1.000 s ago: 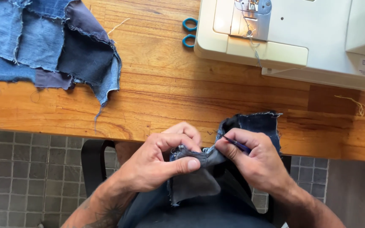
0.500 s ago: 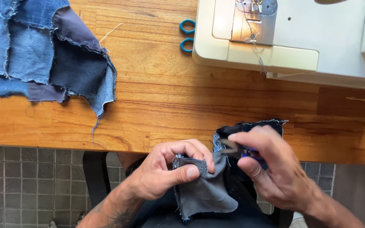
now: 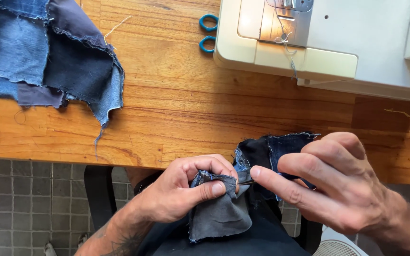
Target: Trimming loose threads and aligning denim fabric patches for assembly on a workbench
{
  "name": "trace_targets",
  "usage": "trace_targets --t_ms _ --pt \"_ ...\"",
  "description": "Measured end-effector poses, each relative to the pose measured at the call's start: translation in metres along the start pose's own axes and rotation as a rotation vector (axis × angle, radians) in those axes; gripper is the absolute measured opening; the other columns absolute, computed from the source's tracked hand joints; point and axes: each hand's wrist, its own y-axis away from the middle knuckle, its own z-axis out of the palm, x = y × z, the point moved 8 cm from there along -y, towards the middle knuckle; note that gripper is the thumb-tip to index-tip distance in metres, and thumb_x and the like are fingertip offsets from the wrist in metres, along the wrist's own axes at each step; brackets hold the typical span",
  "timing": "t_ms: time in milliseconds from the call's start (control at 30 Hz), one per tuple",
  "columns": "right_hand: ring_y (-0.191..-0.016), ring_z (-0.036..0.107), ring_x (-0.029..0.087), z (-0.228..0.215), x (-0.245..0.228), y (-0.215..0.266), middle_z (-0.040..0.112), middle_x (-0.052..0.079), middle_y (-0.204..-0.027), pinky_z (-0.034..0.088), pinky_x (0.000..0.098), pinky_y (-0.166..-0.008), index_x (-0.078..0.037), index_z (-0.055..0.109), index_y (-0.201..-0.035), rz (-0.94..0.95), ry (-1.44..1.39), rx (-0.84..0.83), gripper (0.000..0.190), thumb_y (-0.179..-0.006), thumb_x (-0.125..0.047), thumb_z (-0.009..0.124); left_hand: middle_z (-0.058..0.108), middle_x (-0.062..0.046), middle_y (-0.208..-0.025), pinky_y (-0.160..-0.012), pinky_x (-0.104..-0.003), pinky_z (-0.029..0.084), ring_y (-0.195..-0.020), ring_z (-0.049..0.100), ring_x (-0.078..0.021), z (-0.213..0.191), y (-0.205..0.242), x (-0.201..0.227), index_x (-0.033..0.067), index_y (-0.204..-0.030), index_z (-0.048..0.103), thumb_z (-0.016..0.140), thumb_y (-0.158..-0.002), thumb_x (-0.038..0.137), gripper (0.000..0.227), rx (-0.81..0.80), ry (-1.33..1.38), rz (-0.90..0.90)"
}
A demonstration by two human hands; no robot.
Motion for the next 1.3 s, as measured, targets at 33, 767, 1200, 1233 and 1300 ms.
trace_targets --t_ms 33,767,1200,1233,1300 --pt "-0.075 0.048 0.020 -0.001 0.001 -0.002 0.061 0.001 -0.089 0.036 0.0352 -0.073 -0.008 0.075 -0.113 0.000 -0.001 0.000 0.032 -0.102 -0.012 0.045 0.067 -0.006 -0.110 -0.099 -0.031 0.048 -0.106 0.063 -0.0159 0.000 0.001 -0.001 0.0083 -0.107 0.067 0.061 -0.102 0.032 0.025 0.000 0.000 0.000" --pt "-0.074 0.048 0.020 0.000 -0.007 -0.003 0.055 0.004 -0.096 0.039 0.0348 -0.067 -0.002 0.067 -0.120 -0.243 0.066 -0.120 0.027 -0.104 -0.009 0.047 0.066 -0.005 -0.112 -0.100 -0.030 0.048 -0.106 0.062 -0.0148 0.002 -0.001 -0.008 0.0093 -0.107 0.066 0.062 -0.101 0.032 0.023 -0.020 -0.025 -0.045" --pt "-0.075 0.048 0.021 -0.002 -0.006 -0.001 0.055 0.005 -0.096 0.038 0.0363 -0.070 -0.002 0.067 -0.122 -0.246 0.031 -0.107 0.026 -0.104 -0.010 0.048 0.066 -0.006 -0.113 -0.103 -0.032 0.047 -0.110 0.062 -0.0163 0.005 -0.001 -0.006 0.0085 -0.109 0.066 0.059 -0.103 0.032 0.025 -0.036 -0.015 -0.037" --pt "-0.075 0.048 0.021 -0.002 -0.006 -0.002 0.055 0.005 -0.096 0.038 0.0363 -0.070 -0.002 0.067 -0.122 -0.244 0.032 -0.106 0.026 -0.104 -0.010 0.048 0.066 -0.006 -0.113 -0.103 -0.032 0.047 -0.110 0.062 -0.0163 0.005 -0.001 -0.006 0.0085 -0.109 0.066 0.059 -0.103 0.032 0.025 -0.037 -0.016 -0.037" --pt "-0.075 0.048 0.021 -0.003 -0.007 -0.003 0.055 0.005 -0.095 0.037 0.0357 -0.070 0.000 0.066 -0.121 -0.250 0.019 -0.104 0.023 -0.104 -0.009 0.052 0.065 -0.006 -0.113 -0.102 -0.032 0.047 -0.109 0.062 -0.0167 0.006 -0.001 -0.005 0.0071 -0.111 0.065 0.056 -0.104 0.032 0.027 -0.046 -0.060 -0.020"
